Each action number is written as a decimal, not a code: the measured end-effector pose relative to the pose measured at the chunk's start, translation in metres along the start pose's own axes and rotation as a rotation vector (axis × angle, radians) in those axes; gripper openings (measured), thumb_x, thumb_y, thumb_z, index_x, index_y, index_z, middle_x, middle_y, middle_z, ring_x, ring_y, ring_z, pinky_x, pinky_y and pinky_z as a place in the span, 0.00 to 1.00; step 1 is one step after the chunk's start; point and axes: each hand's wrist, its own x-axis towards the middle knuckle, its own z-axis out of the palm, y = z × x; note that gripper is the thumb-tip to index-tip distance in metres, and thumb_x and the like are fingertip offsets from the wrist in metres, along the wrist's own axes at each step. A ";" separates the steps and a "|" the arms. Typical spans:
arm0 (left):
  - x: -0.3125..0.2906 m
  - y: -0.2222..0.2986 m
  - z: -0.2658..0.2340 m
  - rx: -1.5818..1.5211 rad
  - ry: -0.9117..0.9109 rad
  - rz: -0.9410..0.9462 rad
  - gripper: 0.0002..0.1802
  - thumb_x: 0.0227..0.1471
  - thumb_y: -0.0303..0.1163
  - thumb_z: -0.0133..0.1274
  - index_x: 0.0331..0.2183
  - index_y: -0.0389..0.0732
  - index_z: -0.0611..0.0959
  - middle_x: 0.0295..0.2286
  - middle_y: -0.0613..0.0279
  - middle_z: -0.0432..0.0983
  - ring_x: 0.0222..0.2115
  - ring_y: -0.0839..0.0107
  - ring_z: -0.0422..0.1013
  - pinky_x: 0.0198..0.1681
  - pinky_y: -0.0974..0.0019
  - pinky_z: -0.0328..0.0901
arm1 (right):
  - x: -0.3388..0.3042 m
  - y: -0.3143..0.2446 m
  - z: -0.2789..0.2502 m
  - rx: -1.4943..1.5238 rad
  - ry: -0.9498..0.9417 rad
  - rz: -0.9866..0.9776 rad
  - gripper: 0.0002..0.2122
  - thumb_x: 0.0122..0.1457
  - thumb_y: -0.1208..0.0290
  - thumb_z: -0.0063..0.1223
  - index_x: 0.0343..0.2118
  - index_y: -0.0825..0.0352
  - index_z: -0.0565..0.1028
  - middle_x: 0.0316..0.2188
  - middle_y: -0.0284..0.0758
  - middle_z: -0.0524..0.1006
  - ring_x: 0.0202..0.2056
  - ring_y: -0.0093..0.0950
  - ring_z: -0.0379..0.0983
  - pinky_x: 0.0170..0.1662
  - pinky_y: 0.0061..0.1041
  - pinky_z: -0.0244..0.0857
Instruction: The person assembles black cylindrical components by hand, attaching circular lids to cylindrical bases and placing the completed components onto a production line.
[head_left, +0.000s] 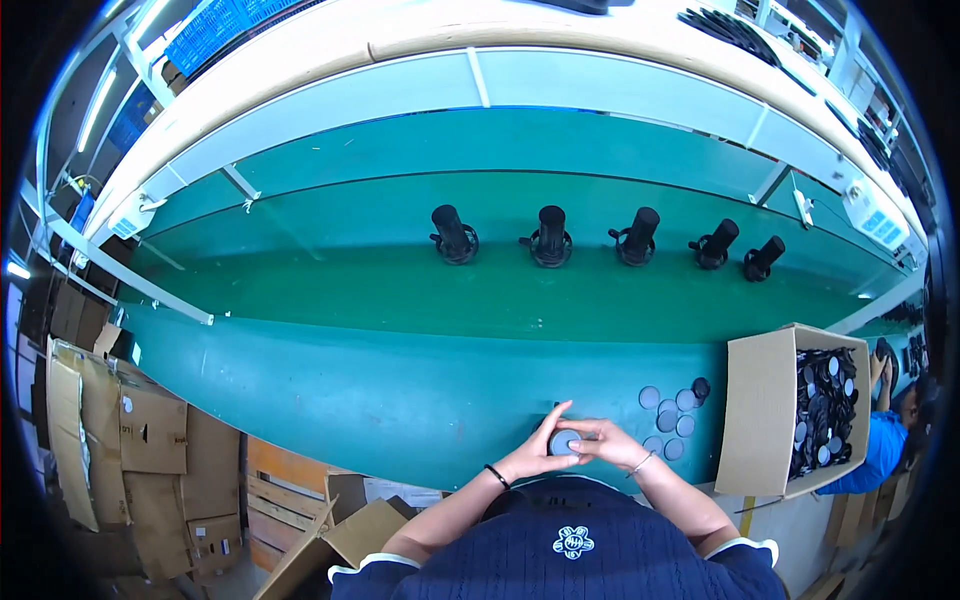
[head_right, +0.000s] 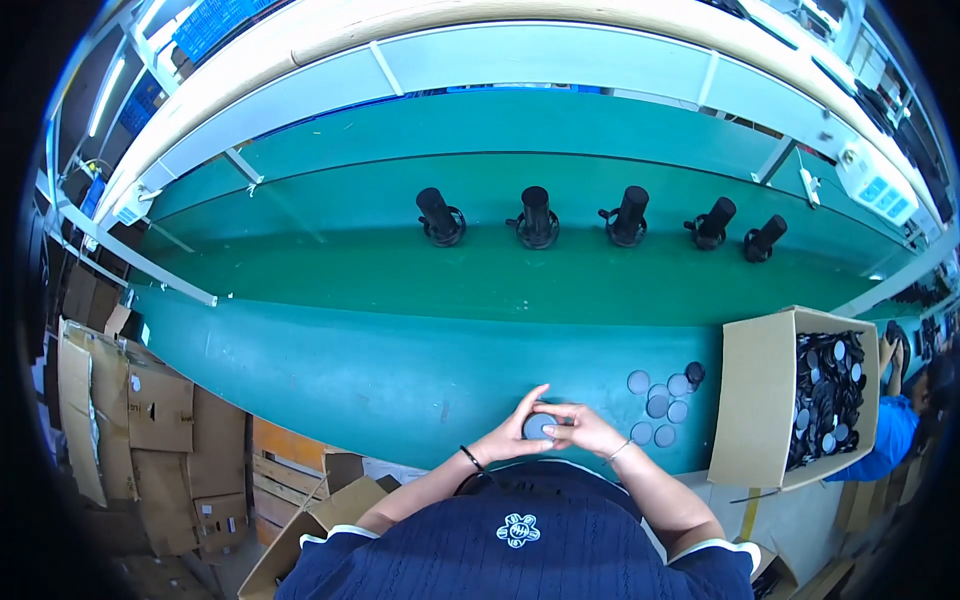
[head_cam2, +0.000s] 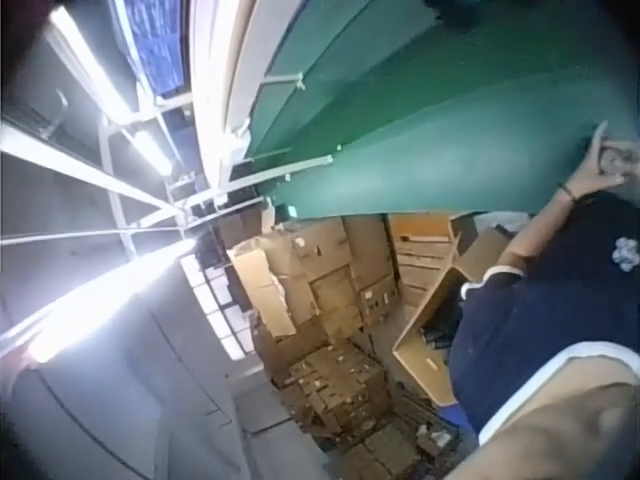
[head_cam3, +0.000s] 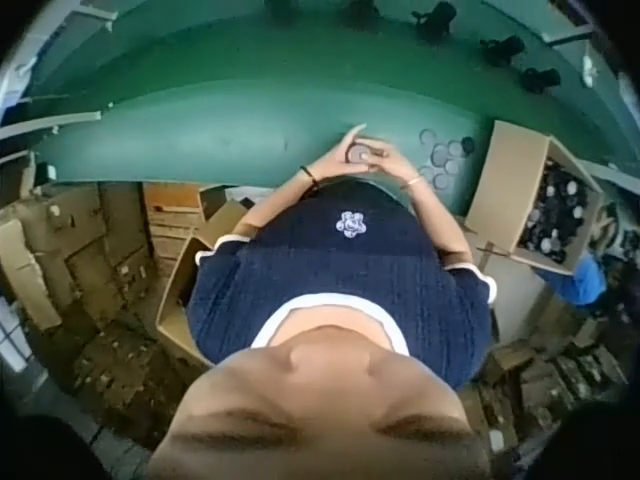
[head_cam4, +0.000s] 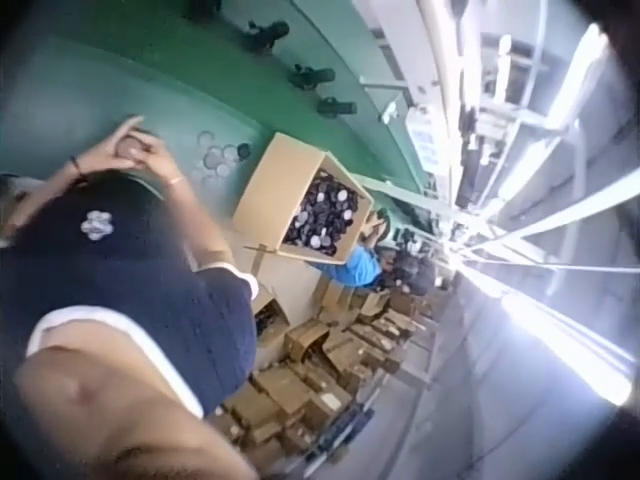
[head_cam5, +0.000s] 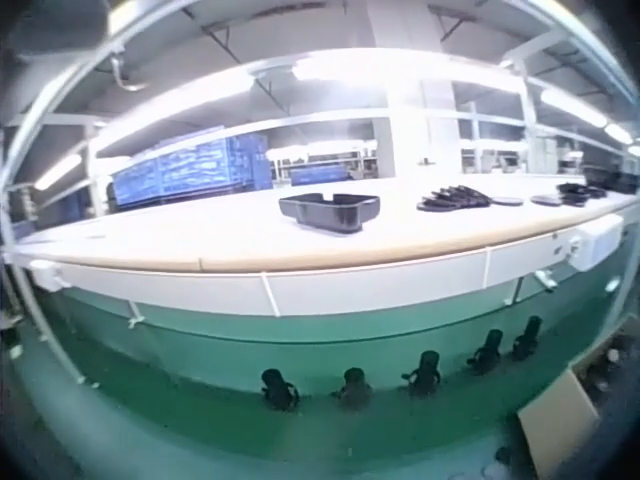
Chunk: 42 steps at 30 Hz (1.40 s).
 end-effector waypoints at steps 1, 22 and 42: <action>-0.002 0.002 -0.005 0.026 0.025 0.039 0.49 0.42 0.34 0.61 0.59 0.43 0.49 0.49 0.53 0.58 0.52 0.62 0.56 0.56 0.59 0.51 | 0.003 -0.003 0.001 0.011 -0.012 0.008 0.21 0.55 0.70 0.53 0.53 0.59 0.67 0.32 0.29 0.72 0.30 0.22 0.73 0.33 0.19 0.69; 0.144 0.028 -0.466 0.482 1.282 0.254 0.32 0.34 0.30 0.66 0.41 0.31 0.71 0.37 0.48 0.72 0.39 0.61 0.69 0.46 0.60 0.63 | 0.010 0.067 -0.021 -0.393 0.441 -0.021 0.11 0.57 0.71 0.50 0.41 0.67 0.74 0.30 0.31 0.77 0.31 0.17 0.70 0.37 0.19 0.65; -0.395 0.068 -0.109 0.878 2.095 -0.172 0.08 0.42 0.28 0.53 0.30 0.40 0.78 0.32 0.59 0.72 0.33 0.67 0.70 0.33 0.66 0.66 | -0.023 0.088 -0.202 -1.294 0.565 -0.258 0.31 0.35 0.84 0.60 0.48 0.66 0.66 0.40 0.45 0.67 0.43 0.45 0.64 0.48 0.38 0.60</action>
